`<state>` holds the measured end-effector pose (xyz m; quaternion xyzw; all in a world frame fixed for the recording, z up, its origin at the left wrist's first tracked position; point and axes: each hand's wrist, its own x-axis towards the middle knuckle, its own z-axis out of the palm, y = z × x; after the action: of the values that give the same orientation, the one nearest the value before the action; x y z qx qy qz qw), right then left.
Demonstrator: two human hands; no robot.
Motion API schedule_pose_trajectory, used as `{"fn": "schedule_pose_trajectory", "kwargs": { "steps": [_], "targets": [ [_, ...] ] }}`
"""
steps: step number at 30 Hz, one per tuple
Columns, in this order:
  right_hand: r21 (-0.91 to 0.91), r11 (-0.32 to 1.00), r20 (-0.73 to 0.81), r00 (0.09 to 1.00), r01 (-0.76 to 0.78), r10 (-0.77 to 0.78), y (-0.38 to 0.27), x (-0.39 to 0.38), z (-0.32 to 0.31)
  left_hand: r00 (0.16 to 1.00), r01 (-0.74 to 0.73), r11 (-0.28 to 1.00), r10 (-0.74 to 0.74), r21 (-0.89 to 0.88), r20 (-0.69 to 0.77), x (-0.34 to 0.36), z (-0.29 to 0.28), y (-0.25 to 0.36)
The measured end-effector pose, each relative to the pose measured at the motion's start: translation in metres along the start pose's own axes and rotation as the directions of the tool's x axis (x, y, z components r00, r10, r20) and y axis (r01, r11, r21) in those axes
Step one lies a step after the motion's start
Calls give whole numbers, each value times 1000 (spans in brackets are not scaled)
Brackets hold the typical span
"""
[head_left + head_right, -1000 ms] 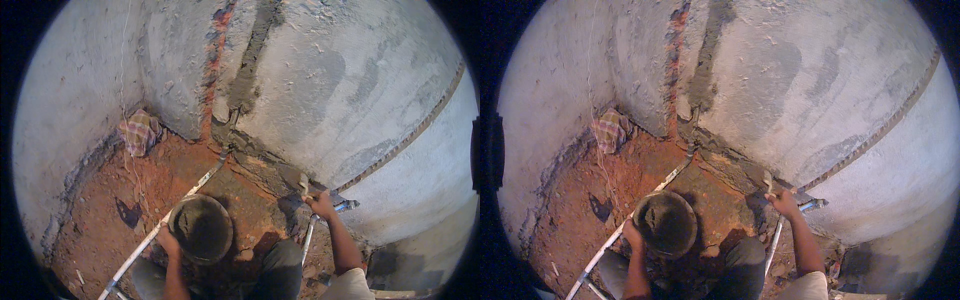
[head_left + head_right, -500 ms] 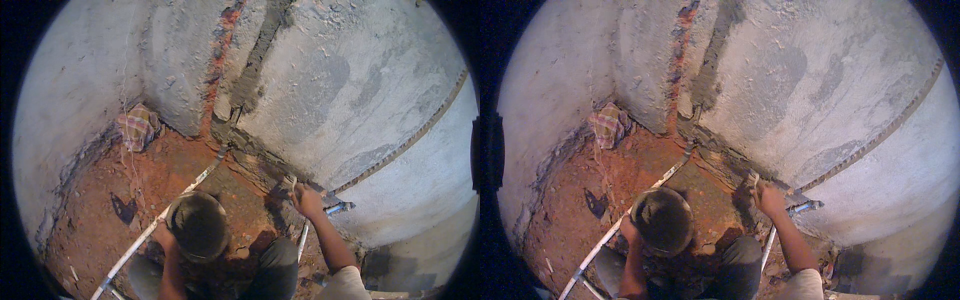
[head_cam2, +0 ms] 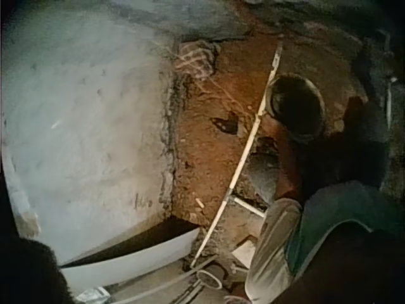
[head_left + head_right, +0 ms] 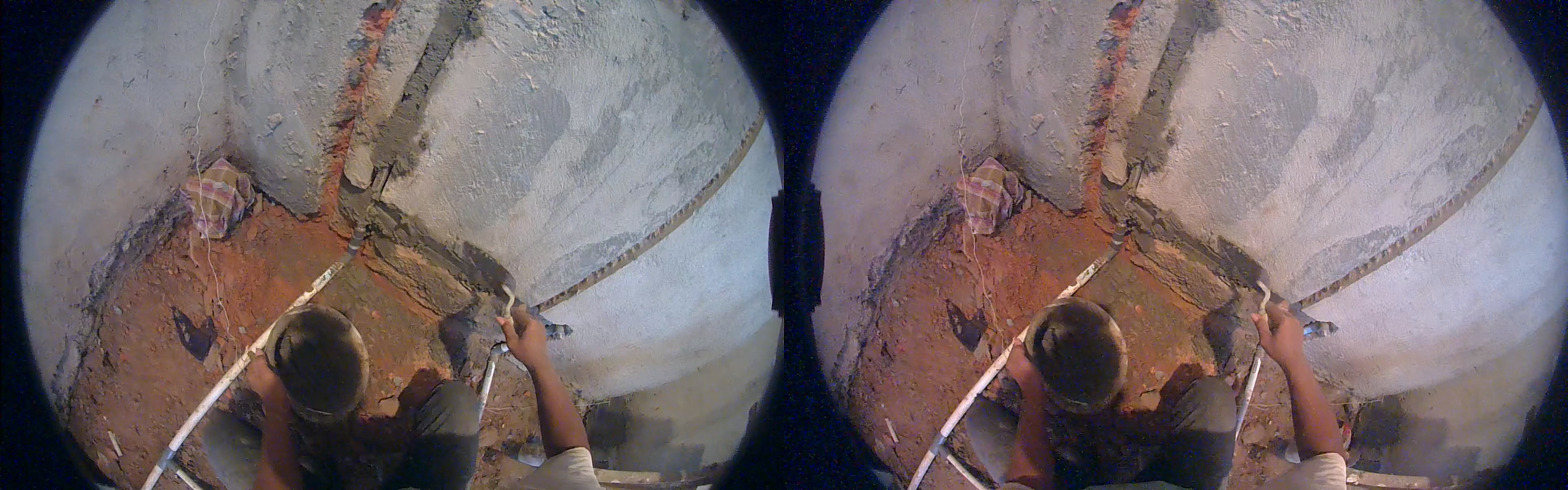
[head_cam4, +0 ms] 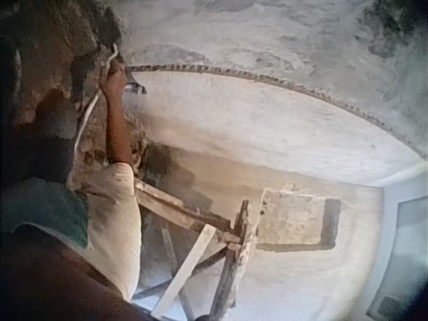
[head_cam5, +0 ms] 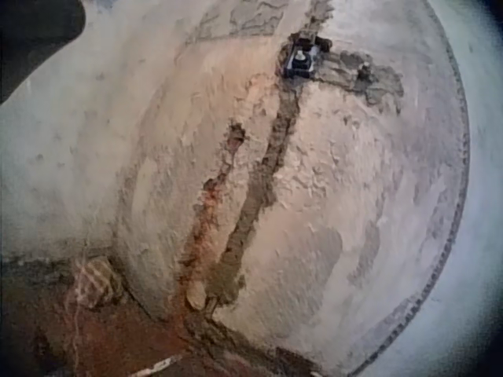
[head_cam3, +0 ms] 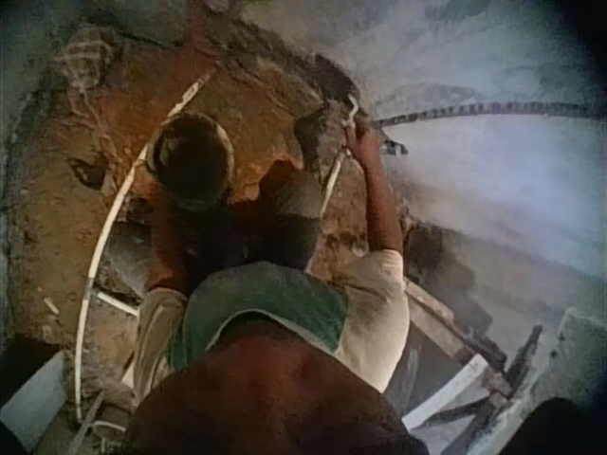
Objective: The person uses a trowel to apply cement from a bucket onto the lower part of a wall and around exposed pipes.
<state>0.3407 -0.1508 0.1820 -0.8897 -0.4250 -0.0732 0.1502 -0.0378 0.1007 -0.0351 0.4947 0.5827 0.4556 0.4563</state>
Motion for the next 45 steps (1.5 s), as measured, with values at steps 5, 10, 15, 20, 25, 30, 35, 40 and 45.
{"fn": "schedule_pose_trajectory", "kwargs": {
  "steps": [5, 10, 15, 20, 25, 30, 35, 40, 45],
  "targets": [
    [-130, 989, 113, 992, 77, -62, 6, -10, 25, 998, 10, 979, -21, -204, -52, 9, 7, -19],
    [-119, 992, 118, 992, -37, 51, 22, 8, 28, 998, 38, 975, -50, -220, -47, 4, 8, -10],
    [-77, 997, -77, 997, 23, -29, 50, -3, 10, 994, 86, 964, -101, -252, -47, -8, 8, 17],
    [152, 985, -41, 995, -86, 93, 52, -27, 2, 999, 0, 972, -13, -235, -53, 3, 3, -9],
    [59, 997, 22, 999, -45, 44, 14, -24, 14, 997, -13, 972, -4, -234, -73, -1, 7, 10],
    [-3, 996, 23, 995, -93, 93, -3, 2, 40, 998, -48, 997, 46, -53, -49, -7, 9, 18],
    [-50, 992, -42, 992, -117, 115, 5, -9, 25, 996, -35, 992, 24, -119, -89, -5, 6, 12],
    [-10, 999, -165, 986, -38, 36, 17, -36, 10, 998, -6, 973, -10, -233, -68, 0, 5, 1],
    [25, 999, -9, 1000, 25, -25, -26, -23, 23, 989, -59, 991, 43, -116, -140, -3, 7, 6]
  ]
}}
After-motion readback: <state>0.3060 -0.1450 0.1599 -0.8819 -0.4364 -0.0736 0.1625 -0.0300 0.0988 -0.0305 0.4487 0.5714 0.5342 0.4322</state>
